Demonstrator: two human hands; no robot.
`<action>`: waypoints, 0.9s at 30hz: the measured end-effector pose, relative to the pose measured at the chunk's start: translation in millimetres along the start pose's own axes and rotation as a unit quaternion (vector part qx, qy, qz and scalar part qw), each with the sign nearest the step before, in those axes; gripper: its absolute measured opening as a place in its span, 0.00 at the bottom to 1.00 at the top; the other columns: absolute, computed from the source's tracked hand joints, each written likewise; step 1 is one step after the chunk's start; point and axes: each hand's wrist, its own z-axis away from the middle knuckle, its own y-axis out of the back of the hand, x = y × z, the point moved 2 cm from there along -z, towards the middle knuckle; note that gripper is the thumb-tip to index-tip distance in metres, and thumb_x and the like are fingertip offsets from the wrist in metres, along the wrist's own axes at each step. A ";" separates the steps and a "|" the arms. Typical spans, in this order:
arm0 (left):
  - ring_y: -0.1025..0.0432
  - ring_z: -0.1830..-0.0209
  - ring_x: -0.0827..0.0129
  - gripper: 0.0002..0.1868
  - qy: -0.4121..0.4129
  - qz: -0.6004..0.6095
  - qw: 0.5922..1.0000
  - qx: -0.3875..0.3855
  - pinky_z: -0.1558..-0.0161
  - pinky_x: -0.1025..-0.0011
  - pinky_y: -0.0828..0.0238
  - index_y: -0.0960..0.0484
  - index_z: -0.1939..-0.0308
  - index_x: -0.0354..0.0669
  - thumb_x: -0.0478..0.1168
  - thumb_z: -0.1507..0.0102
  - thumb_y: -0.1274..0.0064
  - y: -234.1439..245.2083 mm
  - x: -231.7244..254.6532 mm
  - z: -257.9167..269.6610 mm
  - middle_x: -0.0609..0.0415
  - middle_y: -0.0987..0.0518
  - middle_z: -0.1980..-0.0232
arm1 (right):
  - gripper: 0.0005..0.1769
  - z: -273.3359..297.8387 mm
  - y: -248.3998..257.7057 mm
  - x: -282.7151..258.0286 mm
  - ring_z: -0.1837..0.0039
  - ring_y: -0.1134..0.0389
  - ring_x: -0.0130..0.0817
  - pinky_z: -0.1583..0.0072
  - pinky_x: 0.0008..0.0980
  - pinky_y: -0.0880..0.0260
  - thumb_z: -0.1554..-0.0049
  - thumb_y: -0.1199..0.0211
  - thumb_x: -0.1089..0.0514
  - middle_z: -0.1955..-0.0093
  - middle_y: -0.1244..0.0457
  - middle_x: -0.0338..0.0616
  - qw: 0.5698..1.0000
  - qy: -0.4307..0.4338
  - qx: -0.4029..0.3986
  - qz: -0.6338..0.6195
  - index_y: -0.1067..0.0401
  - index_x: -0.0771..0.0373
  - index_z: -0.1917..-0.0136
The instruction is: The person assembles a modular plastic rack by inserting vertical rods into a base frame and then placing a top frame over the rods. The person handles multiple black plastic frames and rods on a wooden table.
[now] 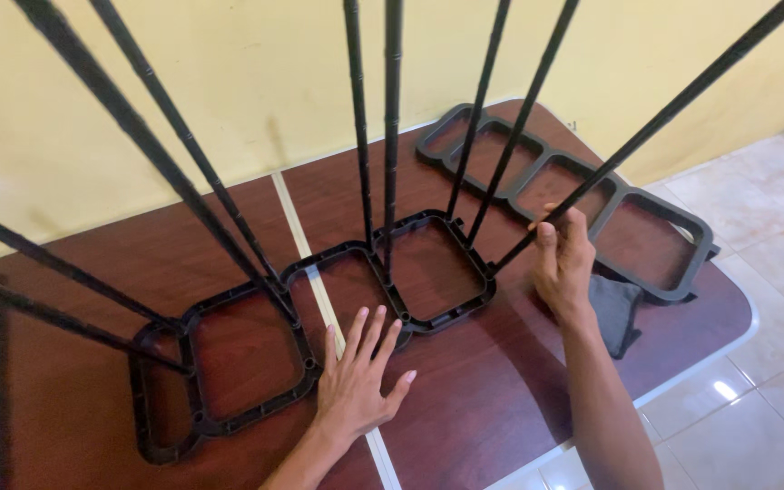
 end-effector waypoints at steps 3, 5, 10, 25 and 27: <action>0.62 0.19 0.55 0.42 -0.004 -0.002 1.000 0.012 0.29 0.35 0.70 0.42 0.24 0.51 0.69 0.36 0.63 -5.0 -1.5 -1.8 0.50 0.51 0.19 | 0.14 2.2 -1.1 -0.9 0.53 0.36 0.25 0.50 0.24 0.34 0.26 0.49 0.56 0.53 0.36 0.41 1.000 -0.001 0.000 0.010 0.37 0.66 0.32; 0.62 0.19 0.55 0.43 -0.011 -0.008 1.000 0.021 0.29 0.36 0.70 0.42 0.24 0.51 0.69 0.36 0.64 -8.0 -1.1 -2.1 0.50 0.52 0.19 | 0.14 4.9 -2.5 -1.0 0.53 0.36 0.24 0.50 0.24 0.34 0.26 0.49 0.56 0.53 0.36 0.41 1.000 0.002 -0.001 0.016 0.37 0.66 0.32; 0.63 0.18 0.56 0.43 -0.004 -0.014 1.000 0.006 0.27 0.36 0.70 0.43 0.23 0.52 0.70 0.36 0.64 -5.9 -1.3 0.2 0.51 0.52 0.18 | 0.14 3.8 -9.5 0.4 0.55 0.35 0.25 0.52 0.25 0.33 0.27 0.46 0.55 0.54 0.35 0.41 1.000 0.006 -0.007 0.029 0.36 0.66 0.34; 0.62 0.18 0.56 0.43 0.001 0.006 1.000 0.014 0.26 0.36 0.72 0.42 0.23 0.52 0.69 0.36 0.60 1.4 1.6 3.5 0.50 0.51 0.18 | 0.18 9.1 -20.8 3.8 0.50 0.31 0.32 0.46 0.30 0.29 0.28 0.42 0.57 0.51 0.34 0.45 0.996 0.058 -0.018 0.059 0.36 0.67 0.29; 0.60 0.18 0.55 0.43 -0.004 0.014 1.000 0.028 0.26 0.36 0.71 0.41 0.23 0.48 0.68 0.36 0.59 2.1 1.7 4.2 0.49 0.49 0.18 | 0.23 11.8 -22.0 2.8 0.47 0.32 0.34 0.44 0.33 0.30 0.30 0.40 0.59 0.45 0.35 0.49 0.996 0.063 -0.011 0.058 0.39 0.67 0.26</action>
